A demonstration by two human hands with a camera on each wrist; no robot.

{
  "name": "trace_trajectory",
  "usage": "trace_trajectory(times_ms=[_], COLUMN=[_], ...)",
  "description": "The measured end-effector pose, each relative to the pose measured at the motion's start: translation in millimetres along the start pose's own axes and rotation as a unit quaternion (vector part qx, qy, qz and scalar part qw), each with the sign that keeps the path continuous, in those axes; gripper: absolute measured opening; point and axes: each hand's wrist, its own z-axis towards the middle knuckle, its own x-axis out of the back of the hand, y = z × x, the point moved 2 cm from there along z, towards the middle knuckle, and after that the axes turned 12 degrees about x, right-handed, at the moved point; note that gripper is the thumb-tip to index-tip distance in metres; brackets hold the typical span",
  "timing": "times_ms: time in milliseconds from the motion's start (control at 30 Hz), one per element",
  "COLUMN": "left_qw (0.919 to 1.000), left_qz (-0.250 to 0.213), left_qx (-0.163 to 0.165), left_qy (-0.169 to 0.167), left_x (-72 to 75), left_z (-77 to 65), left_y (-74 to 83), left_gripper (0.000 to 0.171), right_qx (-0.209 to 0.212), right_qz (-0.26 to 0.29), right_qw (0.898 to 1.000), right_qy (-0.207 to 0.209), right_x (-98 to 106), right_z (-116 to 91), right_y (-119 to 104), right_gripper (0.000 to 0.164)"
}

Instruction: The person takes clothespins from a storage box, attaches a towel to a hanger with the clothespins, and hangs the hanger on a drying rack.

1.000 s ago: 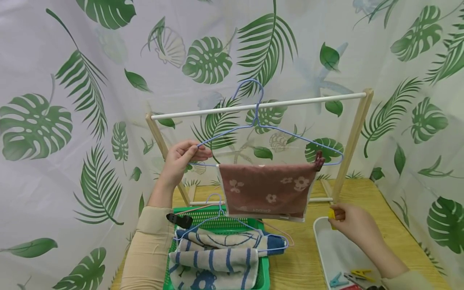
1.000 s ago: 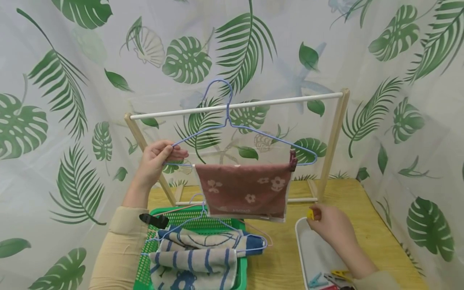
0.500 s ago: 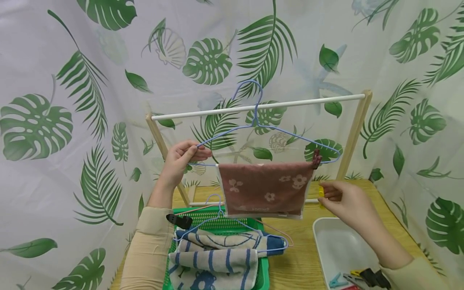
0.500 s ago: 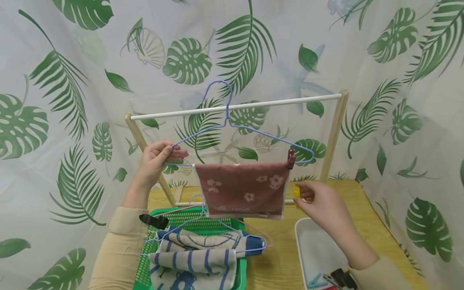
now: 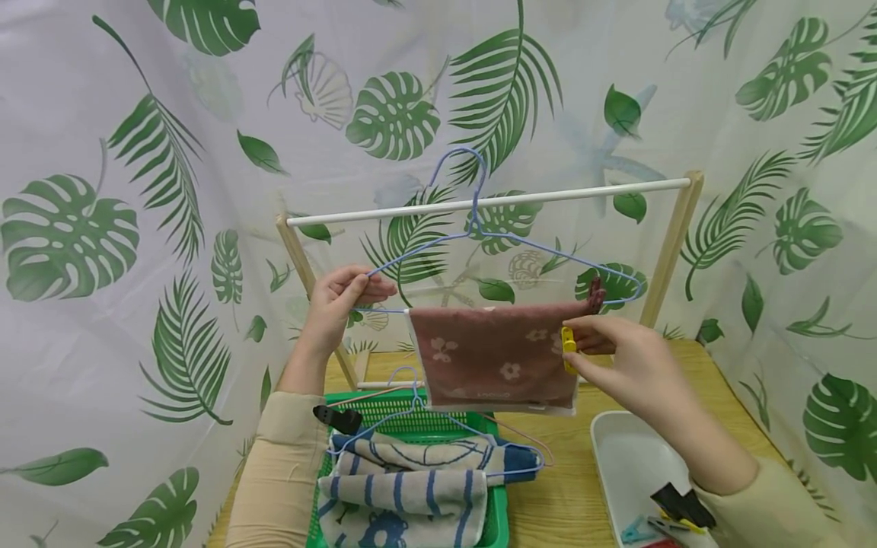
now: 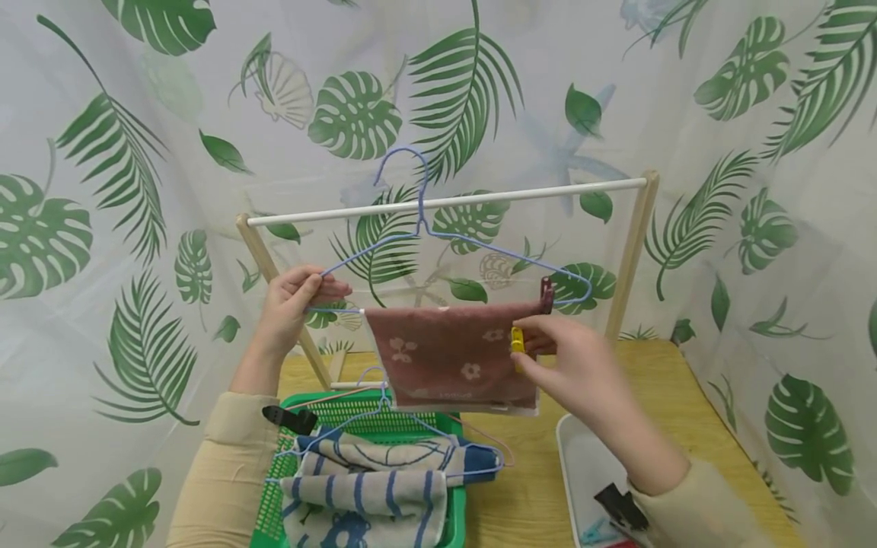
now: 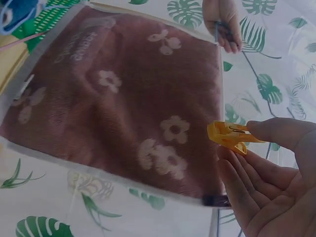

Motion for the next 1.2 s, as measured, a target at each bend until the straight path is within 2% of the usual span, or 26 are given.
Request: trace_trajectory(times_ms=[300,533,867,1200], left_qw=[0.9999,0.9996,0.9996,0.9992], left_qz=[0.007,0.0,-0.003,0.003], left_qx=[0.013,0.019,0.018,0.029], left_qy=[0.009,0.019,0.023,0.03], left_x=[-2.1,-4.5,-7.0,-10.2], left_z=[-0.7,0.0,0.9,0.8], left_y=[2.4,1.0,-1.1,-2.8], left_gripper=[0.03,0.035,0.034,0.032], right_qx=[0.021,-0.013,-0.013,-0.006], right_qz=[0.041,0.11,0.124,0.16], right_qw=[0.999,0.994,0.992,0.987], right_qy=[0.016,0.018,0.014,0.021], right_x=[-6,-11,-27,-47], right_z=[20,42,63,82], right_y=[-14,-20,-25,-29], right_gripper=[0.032,0.031,0.032,0.033])
